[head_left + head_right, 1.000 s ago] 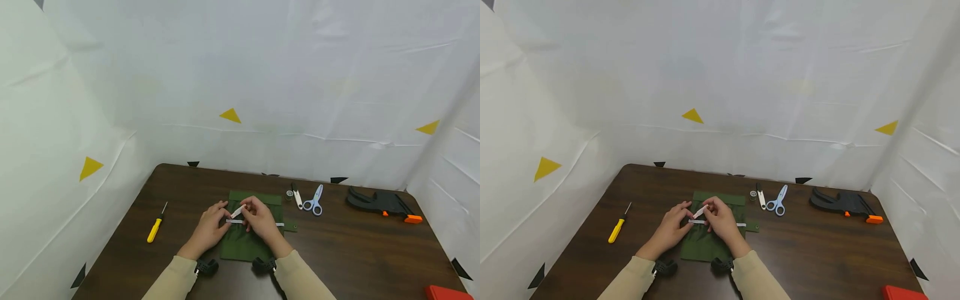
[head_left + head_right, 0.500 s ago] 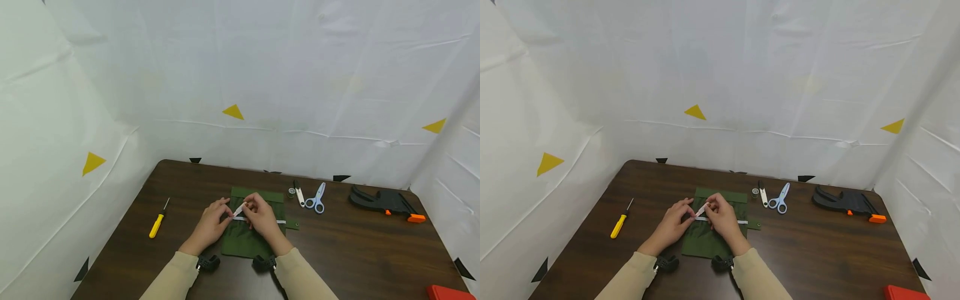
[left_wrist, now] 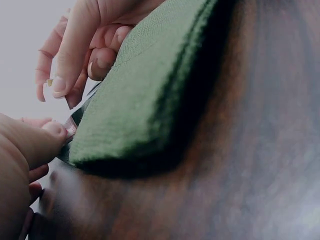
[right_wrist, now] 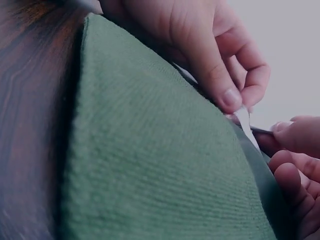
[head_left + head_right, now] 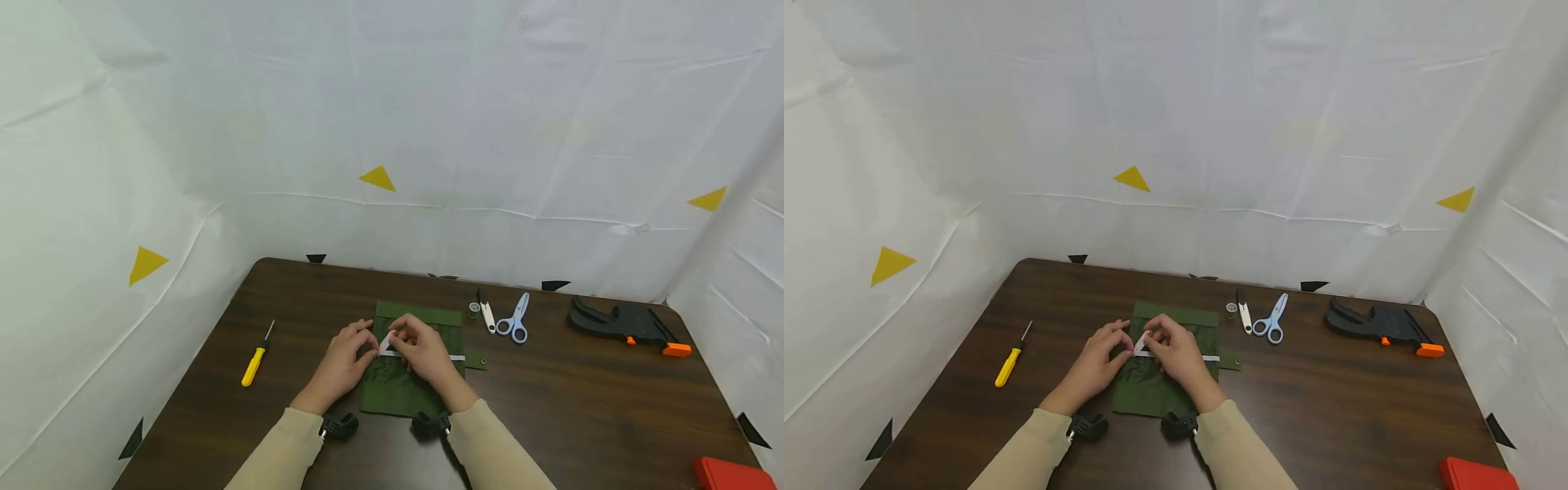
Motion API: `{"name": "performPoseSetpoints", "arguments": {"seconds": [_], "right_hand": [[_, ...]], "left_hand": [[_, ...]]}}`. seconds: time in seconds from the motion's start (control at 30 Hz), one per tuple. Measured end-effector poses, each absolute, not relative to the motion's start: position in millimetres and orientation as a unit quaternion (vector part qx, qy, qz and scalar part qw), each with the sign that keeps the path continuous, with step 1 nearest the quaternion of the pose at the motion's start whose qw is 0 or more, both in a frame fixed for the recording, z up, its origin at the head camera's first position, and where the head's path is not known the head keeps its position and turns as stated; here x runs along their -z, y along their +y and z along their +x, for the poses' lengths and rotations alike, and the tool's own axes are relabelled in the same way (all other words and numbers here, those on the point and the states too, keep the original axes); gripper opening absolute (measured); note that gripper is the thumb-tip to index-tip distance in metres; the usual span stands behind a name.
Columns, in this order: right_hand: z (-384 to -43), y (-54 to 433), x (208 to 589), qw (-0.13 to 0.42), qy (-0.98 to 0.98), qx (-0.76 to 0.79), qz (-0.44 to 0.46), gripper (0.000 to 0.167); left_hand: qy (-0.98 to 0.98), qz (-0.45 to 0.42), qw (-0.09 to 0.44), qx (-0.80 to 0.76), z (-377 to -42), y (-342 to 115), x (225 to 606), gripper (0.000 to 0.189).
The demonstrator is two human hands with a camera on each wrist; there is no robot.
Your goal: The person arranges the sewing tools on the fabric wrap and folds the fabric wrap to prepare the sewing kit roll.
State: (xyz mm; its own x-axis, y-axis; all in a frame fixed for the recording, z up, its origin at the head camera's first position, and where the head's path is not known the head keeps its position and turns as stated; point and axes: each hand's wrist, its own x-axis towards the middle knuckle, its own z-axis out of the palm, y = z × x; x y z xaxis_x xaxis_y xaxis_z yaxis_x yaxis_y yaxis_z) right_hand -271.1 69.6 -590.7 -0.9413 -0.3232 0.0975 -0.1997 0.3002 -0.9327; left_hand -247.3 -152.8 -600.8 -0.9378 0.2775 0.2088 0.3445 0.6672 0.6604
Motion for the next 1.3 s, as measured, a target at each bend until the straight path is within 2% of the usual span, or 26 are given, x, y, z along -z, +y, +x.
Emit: {"name": "performPoseSetpoints", "arguments": {"seconds": [0.3,0.53,0.93,1.17,1.3], "right_hand": [[-270.2,67.7,590.0,0.044,0.820,0.551,-0.151,0.010],[-273.5,68.6,589.3,0.064,0.824,0.531,-0.189,0.019],[-273.7,67.7,593.6,0.052,0.843,0.499,-0.192,0.018],[-271.6,65.9,589.6,0.046,0.850,0.493,-0.177,0.017],[-271.4,65.3,588.3,0.046,0.852,0.494,-0.166,0.015]], "left_hand": [[-0.905,-0.167,0.048,0.387,-248.3,-152.7,600.8,0.009],[-0.904,-0.162,0.048,0.393,-248.4,-152.3,600.6,0.008],[-0.903,-0.165,0.037,0.396,-247.2,-152.3,599.3,0.008],[-0.924,-0.180,0.002,0.338,-247.2,-155.6,601.7,0.049],[-0.927,-0.178,-0.006,0.331,-247.8,-155.6,602.9,0.059]]}}
